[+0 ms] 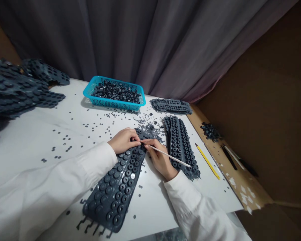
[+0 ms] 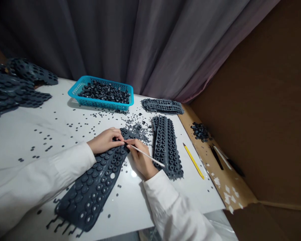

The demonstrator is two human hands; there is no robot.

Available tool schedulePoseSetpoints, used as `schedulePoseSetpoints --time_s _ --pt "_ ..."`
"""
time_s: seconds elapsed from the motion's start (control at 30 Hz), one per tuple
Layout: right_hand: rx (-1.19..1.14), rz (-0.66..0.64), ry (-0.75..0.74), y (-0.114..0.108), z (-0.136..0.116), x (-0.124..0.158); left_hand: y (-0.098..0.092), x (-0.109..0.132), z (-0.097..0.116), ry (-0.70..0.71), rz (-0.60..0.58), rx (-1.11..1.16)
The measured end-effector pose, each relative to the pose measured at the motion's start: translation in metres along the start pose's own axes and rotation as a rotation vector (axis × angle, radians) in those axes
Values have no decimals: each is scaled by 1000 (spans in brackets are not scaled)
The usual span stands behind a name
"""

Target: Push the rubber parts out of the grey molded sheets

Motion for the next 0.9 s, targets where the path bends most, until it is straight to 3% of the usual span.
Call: schedulePoseSetpoints --time_s 0.47,0.67,0.9 --pt "-54 66 88 -7 6 -1 1 1 1 32 2 -8" --pt "-35 209 144 -26 14 2 -1 3 4 48 13 -21" --pt "96 91 -18 -15 0 -1 -1 4 7 61 23 -74"
Point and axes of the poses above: each hand's wrist, its own x-axis away from the middle knuckle, its own y-axis out of the palm, z = x × y, the point moved 10 cm from there along -x, towards the middle knuckle, and after that the axes turned 3 degrees about x, right-handed, at the moved point
